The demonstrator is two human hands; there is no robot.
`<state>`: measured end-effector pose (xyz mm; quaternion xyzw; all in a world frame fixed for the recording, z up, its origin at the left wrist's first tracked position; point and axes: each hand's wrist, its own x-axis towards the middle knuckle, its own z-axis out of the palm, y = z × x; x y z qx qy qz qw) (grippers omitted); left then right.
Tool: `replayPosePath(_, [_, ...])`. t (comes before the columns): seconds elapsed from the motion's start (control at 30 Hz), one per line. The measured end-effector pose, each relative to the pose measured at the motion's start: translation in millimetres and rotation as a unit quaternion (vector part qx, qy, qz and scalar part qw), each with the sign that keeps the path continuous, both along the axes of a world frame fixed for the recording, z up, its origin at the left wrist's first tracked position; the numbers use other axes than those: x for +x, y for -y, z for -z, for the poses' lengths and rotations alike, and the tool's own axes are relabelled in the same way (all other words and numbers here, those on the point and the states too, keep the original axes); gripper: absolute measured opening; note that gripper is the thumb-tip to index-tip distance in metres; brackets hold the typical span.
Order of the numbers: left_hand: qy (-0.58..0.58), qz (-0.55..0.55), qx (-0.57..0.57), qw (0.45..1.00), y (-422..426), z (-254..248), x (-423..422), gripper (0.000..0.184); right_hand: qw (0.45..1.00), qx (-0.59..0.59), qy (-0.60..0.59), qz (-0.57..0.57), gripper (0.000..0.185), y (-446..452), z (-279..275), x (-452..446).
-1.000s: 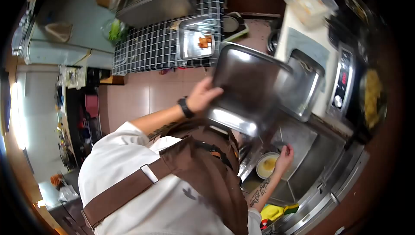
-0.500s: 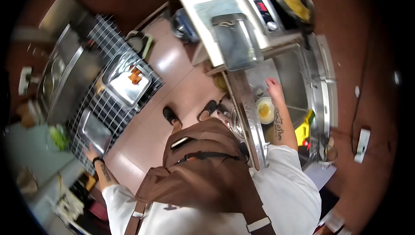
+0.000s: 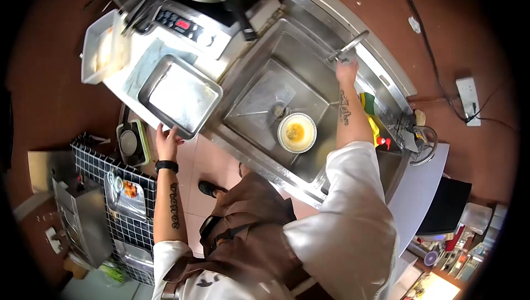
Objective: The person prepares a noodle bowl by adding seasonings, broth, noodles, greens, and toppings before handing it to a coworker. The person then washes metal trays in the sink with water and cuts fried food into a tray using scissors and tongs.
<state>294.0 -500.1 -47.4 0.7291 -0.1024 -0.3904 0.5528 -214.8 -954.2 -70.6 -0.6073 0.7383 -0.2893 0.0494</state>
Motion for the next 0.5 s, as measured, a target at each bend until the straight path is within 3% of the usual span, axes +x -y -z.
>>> replayPosePath(0.13, [0.014, -0.003, -0.006, 1.0, -19, -5, -23, 0.056, 0.987, 0.121, -0.008, -0.106, 0.078, -36, -14, 4])
replayPosePath(0.17, [0.03, 0.006, -0.007, 0.999, -33, 7, -25, 0.056, 0.982, 0.115, -0.049, -0.141, 0.075, -53, -8, 4])
replayPosePath(0.27, [0.024, 0.064, 0.013, 0.998, -38, -44, -76, 0.055, 0.948, 0.12, -0.19, -0.227, 0.065, -108, 22, -7])
replayPosePath(0.33, [-0.015, 0.115, 0.035, 0.993, -22, -71, -108, 0.055, 0.953, 0.222, -0.062, -0.196, 0.06, -147, -7, 13])
replayPosePath(0.37, [-0.047, 0.145, 0.025, 0.988, -12, -70, -121, 0.053, 0.939, 0.261, 0.077, -0.21, 0.056, -159, -13, 17])
replayPosePath(0.4, [-0.064, 0.154, 0.005, 0.986, 5, -67, -136, 0.05, 0.886, 0.315, 0.284, -0.188, 0.053, -174, -1, 19])
replayPosePath(0.43, [-0.067, 0.22, 0.027, 0.973, 24, -63, -141, 0.049, 0.799, 0.365, 0.461, -0.127, 0.054, -191, -20, 31])
replayPosePath(0.47, [-0.029, 0.257, 0.008, 0.966, 33, -22, -143, 0.05, 0.729, 0.444, 0.51, -0.102, 0.054, -199, -47, 36])
replayPosePath(0.5, [-0.073, 0.314, 0.061, 0.945, 68, -46, -153, 0.049, 0.651, 0.515, 0.553, -0.075, 0.054, -205, -64, 36])
